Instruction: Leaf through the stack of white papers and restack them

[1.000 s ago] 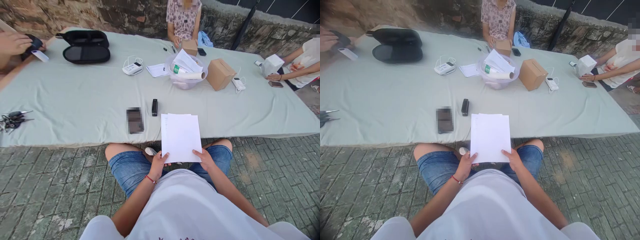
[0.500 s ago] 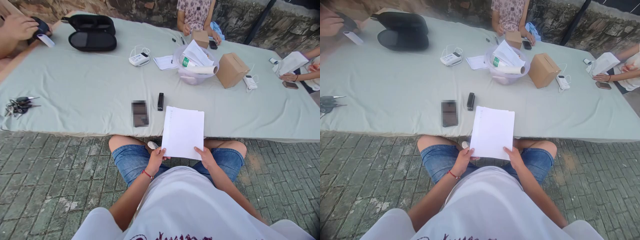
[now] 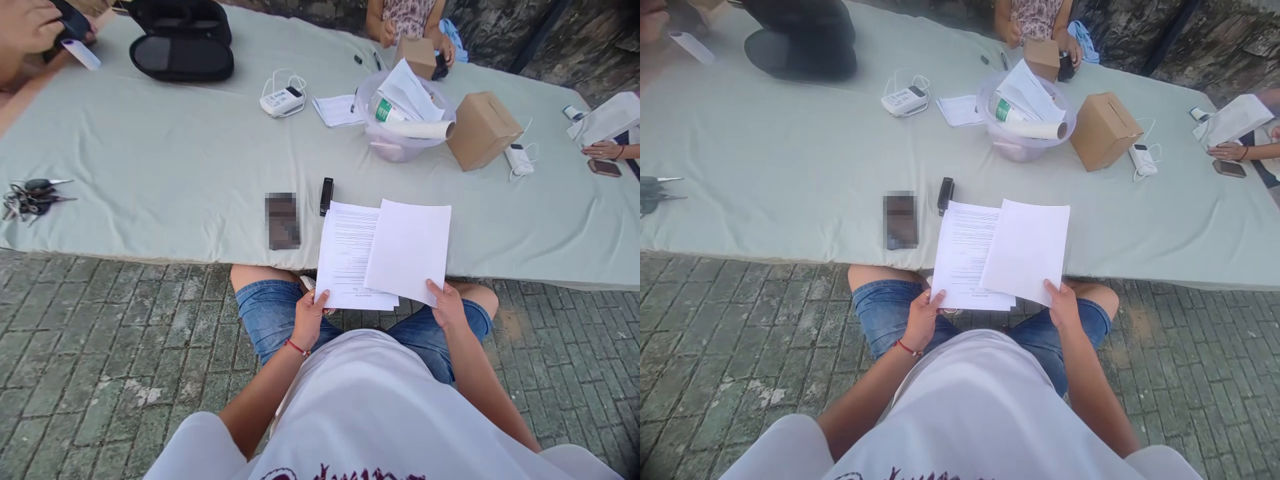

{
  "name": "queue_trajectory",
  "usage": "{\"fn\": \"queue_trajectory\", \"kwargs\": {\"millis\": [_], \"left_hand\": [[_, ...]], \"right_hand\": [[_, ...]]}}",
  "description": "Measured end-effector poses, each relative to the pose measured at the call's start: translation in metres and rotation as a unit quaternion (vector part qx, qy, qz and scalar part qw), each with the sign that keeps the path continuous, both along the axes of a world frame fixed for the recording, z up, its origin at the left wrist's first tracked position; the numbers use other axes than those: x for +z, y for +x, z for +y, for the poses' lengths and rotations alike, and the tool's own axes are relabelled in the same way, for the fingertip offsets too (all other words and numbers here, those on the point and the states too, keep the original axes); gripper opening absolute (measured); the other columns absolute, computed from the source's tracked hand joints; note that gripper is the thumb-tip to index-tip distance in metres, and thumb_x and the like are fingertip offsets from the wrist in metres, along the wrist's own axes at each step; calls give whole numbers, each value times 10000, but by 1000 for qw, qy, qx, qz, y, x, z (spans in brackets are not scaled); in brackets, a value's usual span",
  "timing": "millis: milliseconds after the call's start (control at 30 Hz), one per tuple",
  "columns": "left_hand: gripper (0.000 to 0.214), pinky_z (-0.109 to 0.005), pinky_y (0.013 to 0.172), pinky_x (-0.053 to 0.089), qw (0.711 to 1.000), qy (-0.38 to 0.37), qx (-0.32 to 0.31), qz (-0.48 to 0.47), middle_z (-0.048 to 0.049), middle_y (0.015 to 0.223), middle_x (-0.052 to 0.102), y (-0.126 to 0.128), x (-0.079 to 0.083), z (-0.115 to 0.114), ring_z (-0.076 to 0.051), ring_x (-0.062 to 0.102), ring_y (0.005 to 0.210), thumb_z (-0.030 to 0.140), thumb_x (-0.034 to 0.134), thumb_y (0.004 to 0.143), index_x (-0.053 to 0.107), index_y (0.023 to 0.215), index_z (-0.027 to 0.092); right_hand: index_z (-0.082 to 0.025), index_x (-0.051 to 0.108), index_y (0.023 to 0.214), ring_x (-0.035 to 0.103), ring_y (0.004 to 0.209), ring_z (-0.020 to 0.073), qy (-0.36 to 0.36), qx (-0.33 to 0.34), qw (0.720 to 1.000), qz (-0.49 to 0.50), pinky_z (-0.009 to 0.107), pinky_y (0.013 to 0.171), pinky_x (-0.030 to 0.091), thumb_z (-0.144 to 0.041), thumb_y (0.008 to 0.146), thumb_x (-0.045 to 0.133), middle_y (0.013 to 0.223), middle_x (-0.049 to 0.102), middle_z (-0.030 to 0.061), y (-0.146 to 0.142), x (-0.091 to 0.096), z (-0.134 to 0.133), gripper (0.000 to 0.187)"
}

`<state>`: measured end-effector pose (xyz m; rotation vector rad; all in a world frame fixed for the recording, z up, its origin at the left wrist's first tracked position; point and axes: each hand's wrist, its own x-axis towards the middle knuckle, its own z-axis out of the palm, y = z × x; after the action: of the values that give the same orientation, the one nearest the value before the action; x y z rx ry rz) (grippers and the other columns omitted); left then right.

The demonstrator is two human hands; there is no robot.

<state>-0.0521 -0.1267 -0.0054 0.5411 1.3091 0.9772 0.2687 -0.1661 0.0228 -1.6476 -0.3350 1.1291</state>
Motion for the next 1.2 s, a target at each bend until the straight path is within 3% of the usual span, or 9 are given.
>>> {"fn": "queue_trajectory", "kwargs": {"millis": [267, 367, 567, 700, 833, 1000, 1200], "left_hand": [[435, -232, 476, 483, 997, -51, -52, -1, -41, 799, 690, 25, 13, -5, -116, 580, 606, 416, 822, 603, 674, 873, 109], [434, -211, 449, 454, 996, -61, -69, 10, -48, 797, 694, 28, 11, -7, -117, 574, 614, 419, 823, 602, 683, 868, 106], [486, -192, 444, 422, 993, -80, -85, -13, -72, 864, 706, 23, 3, -8, -113, 580, 631, 436, 827, 600, 685, 925, 104], [500, -194, 455, 412, 993, -86, -83, -20, -68, 863, 701, 23, 3, -9, -111, 577, 627, 444, 833, 595, 683, 936, 110], [470, -203, 491, 436, 989, -99, -93, -52, -51, 786, 679, 24, 4, -10, -106, 562, 614, 498, 786, 656, 679, 904, 114], [428, -293, 628, 547, 977, -136, -85, -141, -98, 971, 698, 18, 2, -9, -184, 639, 810, 495, 692, 762, 667, 994, 135], [372, -352, 740, 558, 973, -116, -128, -151, -109, 1086, 694, 16, -2, -3, -238, 648, 955, 384, 680, 781, 650, 1069, 150]], "right_hand": [[-195, 705, 1053, 694, 946, 226, -10, 86, 996, 18, 319, 823, 576, -393, 680, 808, 1075, 733, 54, -19, 6, 5, 434], [-212, 678, 1134, 680, 988, 247, -16, 117, 993, -27, 355, 852, 561, -413, 695, 784, 1117, 719, 45, -14, 1, 1, 495], [-206, 691, 1106, 664, 989, 270, -82, 151, 974, -145, 390, 852, 539, -462, 743, 723, 1085, 725, 53, 6, -12, -11, 445], [-223, 672, 1136, 677, 946, 235, -81, 152, 985, -24, 345, 777, 561, -444, 736, 749, 1108, 718, 54, 3, -15, -11, 464], [-210, 686, 1092, 691, 798, 198, -94, 161, 977, 105, 314, 661, 573, -398, 700, 799, 1022, 739, 55, -5, -16, -7, 449], [-198, 705, 1063, 696, 807, 199, -62, 160, 983, 61, 300, 672, 576, -386, 695, 804, 1005, 746, 51, -7, -18, -3, 425], [-213, 711, 1061, 695, 867, 205, -35, 154, 987, -17, 326, 796, 573, -397, 703, 785, 1025, 744, 29, 7, -12, 2, 409]]}}
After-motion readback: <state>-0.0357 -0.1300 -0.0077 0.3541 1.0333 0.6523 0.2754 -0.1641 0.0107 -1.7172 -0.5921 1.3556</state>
